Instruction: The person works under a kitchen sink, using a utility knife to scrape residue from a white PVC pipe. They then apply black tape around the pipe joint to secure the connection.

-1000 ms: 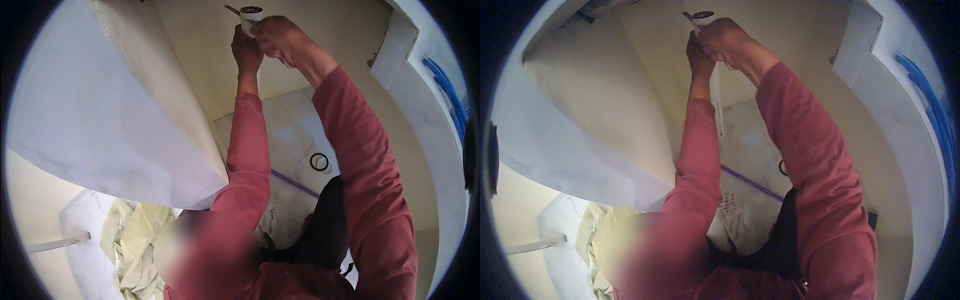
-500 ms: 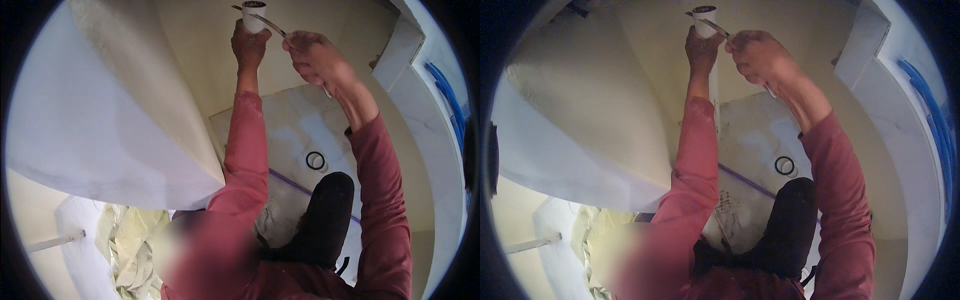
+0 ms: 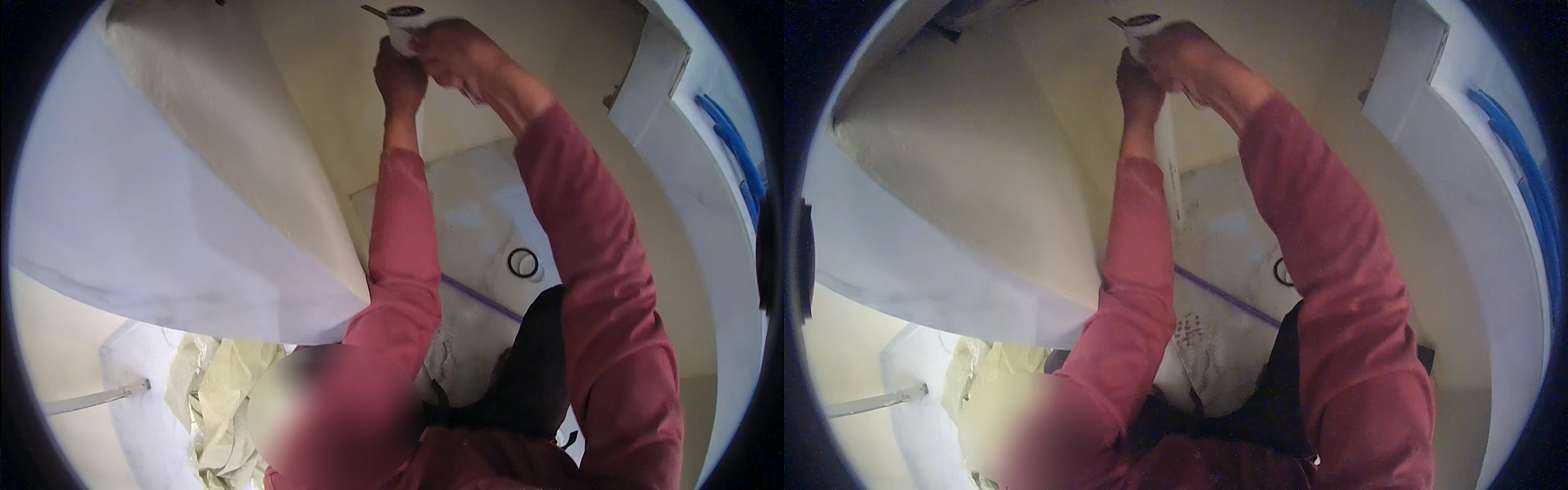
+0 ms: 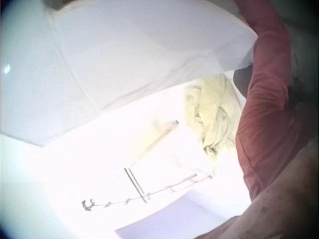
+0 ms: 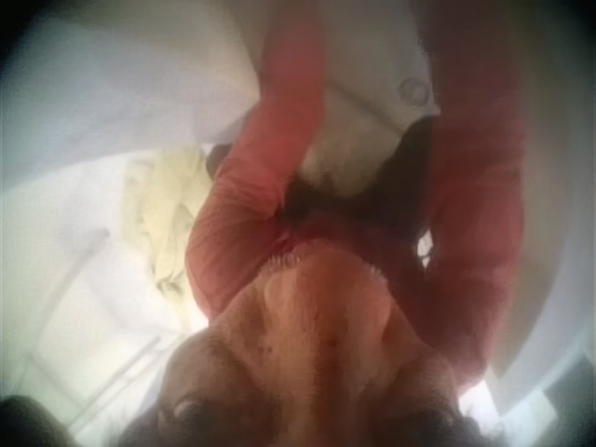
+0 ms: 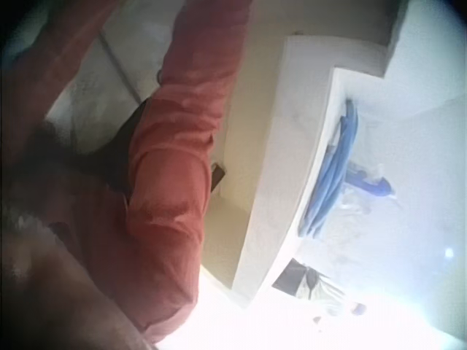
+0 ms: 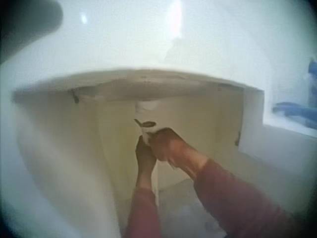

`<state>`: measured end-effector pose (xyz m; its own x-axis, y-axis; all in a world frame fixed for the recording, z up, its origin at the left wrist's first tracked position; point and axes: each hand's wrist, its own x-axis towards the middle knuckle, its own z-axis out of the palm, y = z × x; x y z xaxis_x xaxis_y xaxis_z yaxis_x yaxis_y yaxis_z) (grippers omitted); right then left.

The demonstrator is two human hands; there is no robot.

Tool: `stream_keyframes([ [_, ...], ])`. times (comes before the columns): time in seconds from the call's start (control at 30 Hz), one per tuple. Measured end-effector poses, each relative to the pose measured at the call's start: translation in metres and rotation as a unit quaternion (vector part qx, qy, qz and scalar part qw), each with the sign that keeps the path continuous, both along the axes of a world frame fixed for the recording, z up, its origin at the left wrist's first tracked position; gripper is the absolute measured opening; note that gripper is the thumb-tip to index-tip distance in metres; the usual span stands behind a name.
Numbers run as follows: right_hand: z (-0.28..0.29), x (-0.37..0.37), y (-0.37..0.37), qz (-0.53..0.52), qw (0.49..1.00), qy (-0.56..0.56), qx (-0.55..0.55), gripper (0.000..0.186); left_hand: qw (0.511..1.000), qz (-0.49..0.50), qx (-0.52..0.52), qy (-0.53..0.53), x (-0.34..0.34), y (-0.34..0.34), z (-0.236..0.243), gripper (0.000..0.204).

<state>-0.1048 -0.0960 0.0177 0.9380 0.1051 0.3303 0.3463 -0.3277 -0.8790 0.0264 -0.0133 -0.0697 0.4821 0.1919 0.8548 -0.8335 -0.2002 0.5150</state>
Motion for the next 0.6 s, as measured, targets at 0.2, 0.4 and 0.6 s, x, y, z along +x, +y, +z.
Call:
stream_keyframes([
  [0.2,0.005,-0.054,-0.013,0.030,0.984,0.125,0.119,0.020,0.992,-0.035,-0.002,0.120,-0.014,0.006,-0.003,0.037],
  [0.4,0.003,-0.035,0.009,-0.034,0.999,0.021,-0.002,0.016,0.998,-0.010,0.027,0.051,0.001,0.016,0.004,0.041],
  [0.6,0.019,-0.029,-0.009,-0.031,0.996,0.078,0.017,0.016,0.997,-0.040,0.009,0.072,-0.025,-0.003,0.005,0.043],
])
